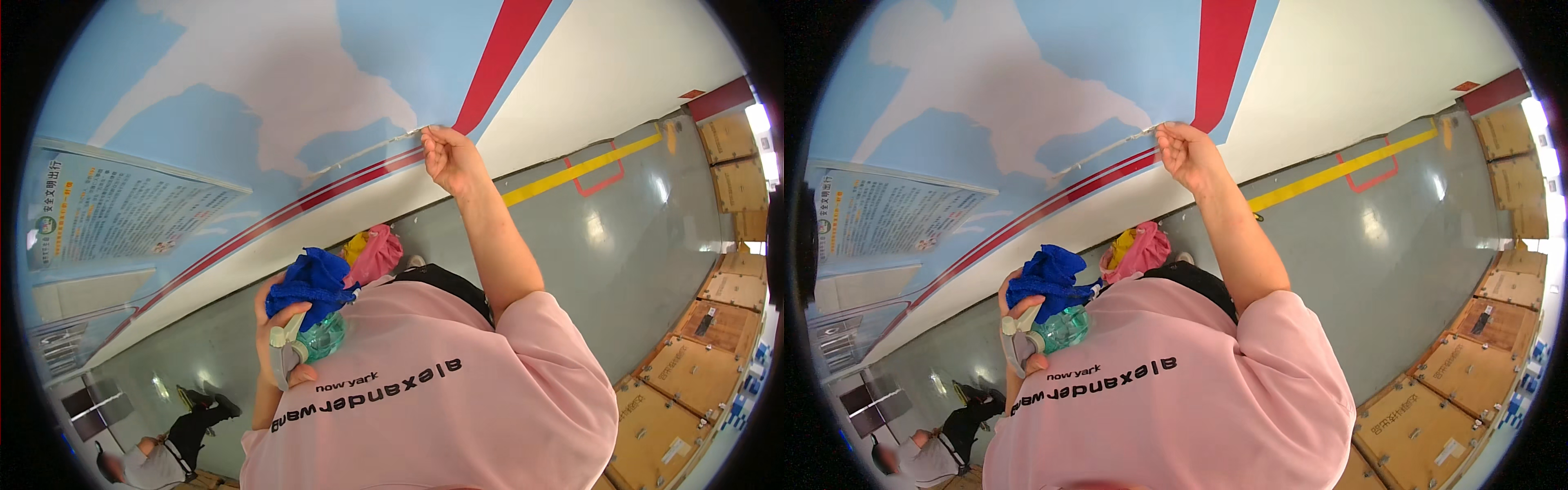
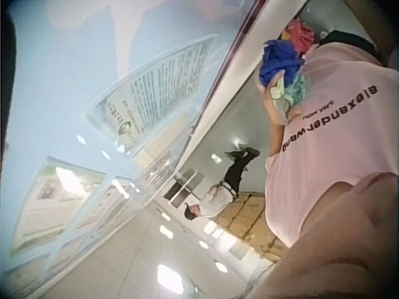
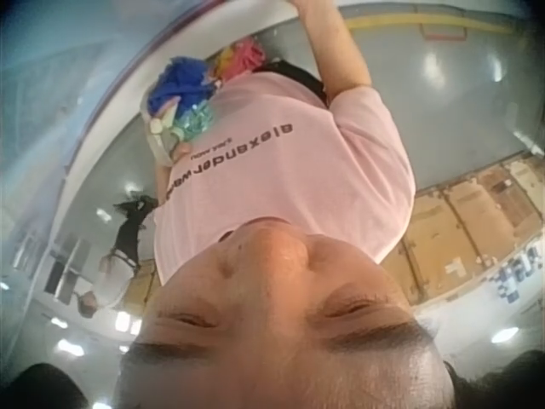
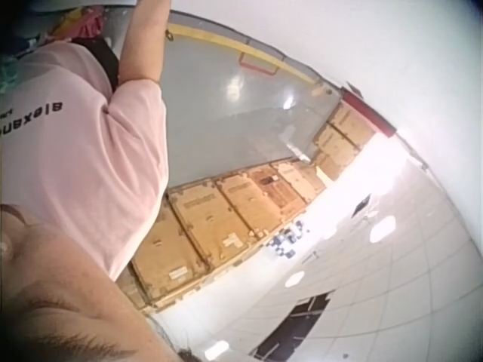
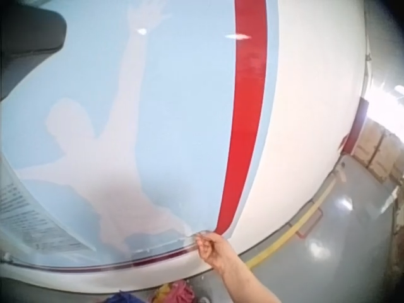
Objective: Peeling a large adhesive poster or wall graphic from a vertical surface.
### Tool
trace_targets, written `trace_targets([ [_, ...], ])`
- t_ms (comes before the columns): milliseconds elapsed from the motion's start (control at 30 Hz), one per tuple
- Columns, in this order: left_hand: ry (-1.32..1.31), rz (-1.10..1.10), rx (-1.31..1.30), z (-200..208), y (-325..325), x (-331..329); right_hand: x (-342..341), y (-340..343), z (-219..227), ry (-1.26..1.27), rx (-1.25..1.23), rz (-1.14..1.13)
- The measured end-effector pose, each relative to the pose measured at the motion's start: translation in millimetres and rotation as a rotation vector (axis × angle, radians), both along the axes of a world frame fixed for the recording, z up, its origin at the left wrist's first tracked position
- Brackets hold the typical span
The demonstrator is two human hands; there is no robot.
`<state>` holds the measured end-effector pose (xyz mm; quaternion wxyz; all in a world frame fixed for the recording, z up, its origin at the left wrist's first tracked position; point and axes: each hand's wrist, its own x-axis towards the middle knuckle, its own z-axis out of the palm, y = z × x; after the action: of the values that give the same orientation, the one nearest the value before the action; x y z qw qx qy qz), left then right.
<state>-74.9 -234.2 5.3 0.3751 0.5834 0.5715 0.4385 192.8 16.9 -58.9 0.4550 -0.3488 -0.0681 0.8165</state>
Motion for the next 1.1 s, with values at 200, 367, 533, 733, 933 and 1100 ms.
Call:
trace_targets([
  [200, -0.014, -0.013, 0.057, 0.9, -0.1, 0.9, -10.9, -5.7, -22.7, 0.203, 0.063, -0.052],
  [367, -0.03, 0.015, 0.061, 1.9, 0.6, 2.6, -20.1, -10.5, -32.2, 0.361, 0.115, -0.111],
  [533, -0.077, 0.127, -0.151, -1.1, 4.0, -2.7, -20.7, -13.4, -35.1, 0.366, 0.15, -0.118],
  [733, 0.007, 0.0, 0.116, -8.3, -2.0, -8.9, -21.2, -17.1, -28.6, 0.368, 0.154, -0.17],
  [933, -0.021, 0.256, -0.372, 8.1, 11.1, -0.9, -18.8, -18.6, -31.8, 0.348, 0.143, -0.183],
  [1100, -0.046, 0.223, -0.262, 5.0, 5.3, -1.3, -6.6, -33.7, -42.1, 0.398, 0.327, -0.157],
])
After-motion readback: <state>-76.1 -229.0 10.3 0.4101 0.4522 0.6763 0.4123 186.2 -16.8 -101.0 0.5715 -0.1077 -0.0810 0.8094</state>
